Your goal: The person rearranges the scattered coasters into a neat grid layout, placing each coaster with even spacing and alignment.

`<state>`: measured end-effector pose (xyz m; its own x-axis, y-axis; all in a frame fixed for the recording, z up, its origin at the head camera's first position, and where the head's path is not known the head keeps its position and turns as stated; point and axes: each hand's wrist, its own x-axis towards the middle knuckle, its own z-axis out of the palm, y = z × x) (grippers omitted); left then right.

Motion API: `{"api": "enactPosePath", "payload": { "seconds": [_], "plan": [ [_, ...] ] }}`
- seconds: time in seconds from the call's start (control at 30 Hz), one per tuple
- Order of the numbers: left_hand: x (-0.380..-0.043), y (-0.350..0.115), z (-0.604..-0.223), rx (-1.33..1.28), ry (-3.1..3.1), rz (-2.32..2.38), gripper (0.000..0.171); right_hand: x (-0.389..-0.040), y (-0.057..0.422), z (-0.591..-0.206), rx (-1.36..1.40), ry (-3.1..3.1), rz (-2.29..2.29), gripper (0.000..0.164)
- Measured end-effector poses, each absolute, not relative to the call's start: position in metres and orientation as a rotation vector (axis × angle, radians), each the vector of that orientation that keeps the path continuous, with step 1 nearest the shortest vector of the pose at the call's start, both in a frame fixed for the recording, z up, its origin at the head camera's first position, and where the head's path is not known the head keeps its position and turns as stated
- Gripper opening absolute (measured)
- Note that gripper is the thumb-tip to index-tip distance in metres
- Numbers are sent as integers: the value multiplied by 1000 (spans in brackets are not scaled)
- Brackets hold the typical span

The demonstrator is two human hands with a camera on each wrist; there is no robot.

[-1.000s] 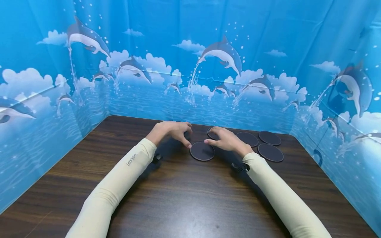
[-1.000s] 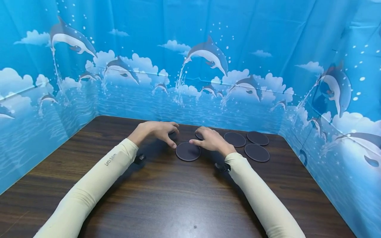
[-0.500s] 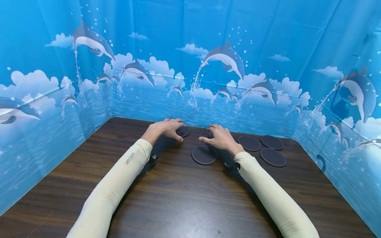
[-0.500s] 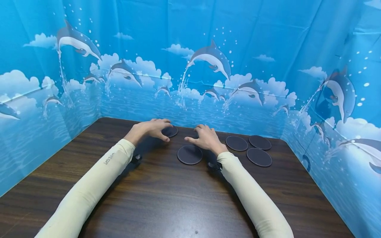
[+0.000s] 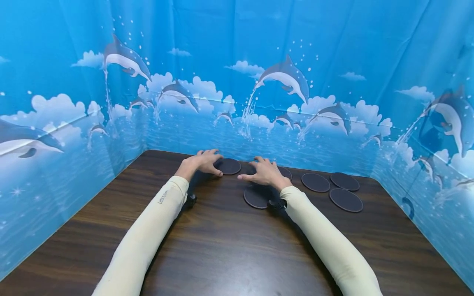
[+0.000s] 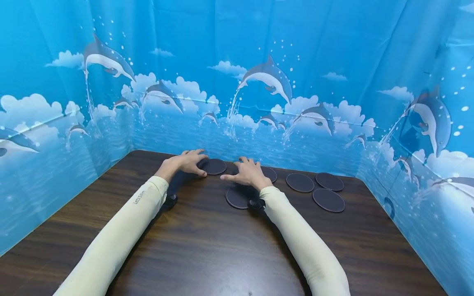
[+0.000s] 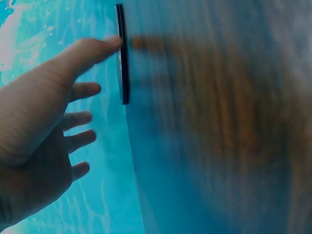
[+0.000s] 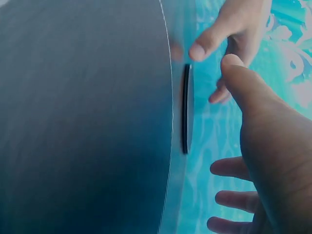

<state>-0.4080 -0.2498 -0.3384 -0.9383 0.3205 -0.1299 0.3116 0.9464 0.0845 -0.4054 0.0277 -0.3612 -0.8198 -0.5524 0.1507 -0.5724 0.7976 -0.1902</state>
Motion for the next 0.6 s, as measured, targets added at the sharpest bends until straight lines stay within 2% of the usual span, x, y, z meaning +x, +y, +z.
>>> {"api": "enactPosePath", "payload": {
  "seconds": [0.17, 0.4, 0.6],
  "plan": [
    [-407, -254, -343, 363, 2968, 136, 84, -408, 10, -366, 966, -2946, 359, 97],
    [-411, -252, -345, 332, 2958, 212, 87, -413, 1, -369, 784, -3031, 415, 93],
    [-410, -248, -344, 262, 2935, 221, 88, -417, -6, -372, 783, -3074, 409, 95]
  ]
}}
